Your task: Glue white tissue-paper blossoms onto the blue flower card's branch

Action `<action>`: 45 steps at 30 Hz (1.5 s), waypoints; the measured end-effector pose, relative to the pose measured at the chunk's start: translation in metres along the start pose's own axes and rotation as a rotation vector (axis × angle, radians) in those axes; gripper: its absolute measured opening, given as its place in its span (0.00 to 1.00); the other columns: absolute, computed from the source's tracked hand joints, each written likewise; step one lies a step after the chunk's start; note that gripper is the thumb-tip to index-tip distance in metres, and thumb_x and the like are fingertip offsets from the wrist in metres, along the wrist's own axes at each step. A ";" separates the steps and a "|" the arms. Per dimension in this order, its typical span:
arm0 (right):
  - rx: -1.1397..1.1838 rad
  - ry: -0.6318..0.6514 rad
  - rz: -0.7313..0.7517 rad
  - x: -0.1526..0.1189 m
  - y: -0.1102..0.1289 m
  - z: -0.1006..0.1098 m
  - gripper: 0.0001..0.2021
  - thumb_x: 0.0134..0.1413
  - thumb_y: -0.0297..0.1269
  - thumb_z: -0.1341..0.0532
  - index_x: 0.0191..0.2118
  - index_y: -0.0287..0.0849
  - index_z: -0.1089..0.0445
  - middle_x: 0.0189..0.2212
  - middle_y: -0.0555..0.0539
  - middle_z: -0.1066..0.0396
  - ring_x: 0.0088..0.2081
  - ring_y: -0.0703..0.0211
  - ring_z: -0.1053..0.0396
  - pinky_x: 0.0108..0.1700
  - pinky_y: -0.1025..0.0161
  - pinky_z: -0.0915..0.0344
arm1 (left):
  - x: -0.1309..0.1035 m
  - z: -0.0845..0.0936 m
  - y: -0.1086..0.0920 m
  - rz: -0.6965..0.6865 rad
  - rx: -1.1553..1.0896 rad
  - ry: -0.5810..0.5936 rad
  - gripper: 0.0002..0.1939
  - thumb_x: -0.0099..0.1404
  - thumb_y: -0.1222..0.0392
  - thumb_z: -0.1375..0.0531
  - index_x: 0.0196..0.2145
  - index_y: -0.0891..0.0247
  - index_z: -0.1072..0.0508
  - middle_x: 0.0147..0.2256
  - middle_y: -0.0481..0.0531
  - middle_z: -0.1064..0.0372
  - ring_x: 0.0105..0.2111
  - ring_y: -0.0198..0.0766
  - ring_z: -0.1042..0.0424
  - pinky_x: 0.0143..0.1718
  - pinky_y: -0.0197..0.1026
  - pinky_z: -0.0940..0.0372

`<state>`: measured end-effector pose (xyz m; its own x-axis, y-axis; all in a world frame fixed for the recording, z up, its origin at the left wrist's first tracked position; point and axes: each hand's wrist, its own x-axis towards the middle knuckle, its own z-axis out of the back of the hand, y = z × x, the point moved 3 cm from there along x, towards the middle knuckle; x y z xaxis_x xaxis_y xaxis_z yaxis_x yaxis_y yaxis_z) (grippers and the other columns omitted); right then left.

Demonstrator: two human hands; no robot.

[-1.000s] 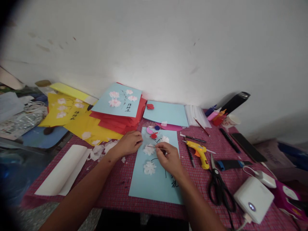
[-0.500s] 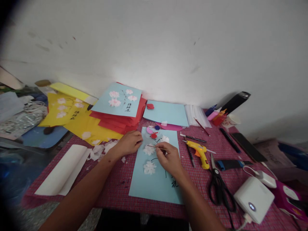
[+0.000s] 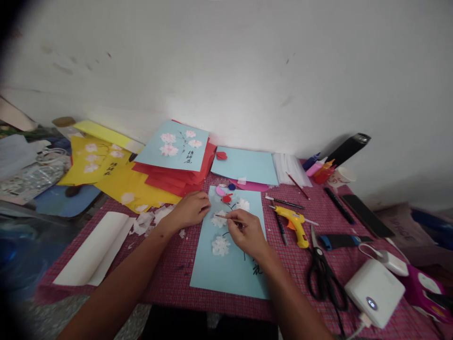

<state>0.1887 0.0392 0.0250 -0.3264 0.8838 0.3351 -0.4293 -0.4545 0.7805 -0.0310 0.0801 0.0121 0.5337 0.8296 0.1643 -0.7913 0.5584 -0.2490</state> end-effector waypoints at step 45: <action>-0.031 0.186 0.178 0.002 0.013 -0.010 0.09 0.61 0.30 0.42 0.41 0.47 0.25 0.34 0.47 0.23 0.35 0.56 0.26 0.39 0.60 0.32 | -0.001 0.002 0.000 -0.001 -0.011 0.001 0.09 0.68 0.64 0.43 0.35 0.61 0.22 0.39 0.55 0.28 0.43 0.44 0.30 0.47 0.46 0.35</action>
<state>0.1737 0.0334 0.0307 -0.5473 0.7553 0.3606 -0.3760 -0.6067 0.7004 -0.0319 0.0797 0.0137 0.5347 0.8292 0.1631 -0.7875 0.5589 -0.2597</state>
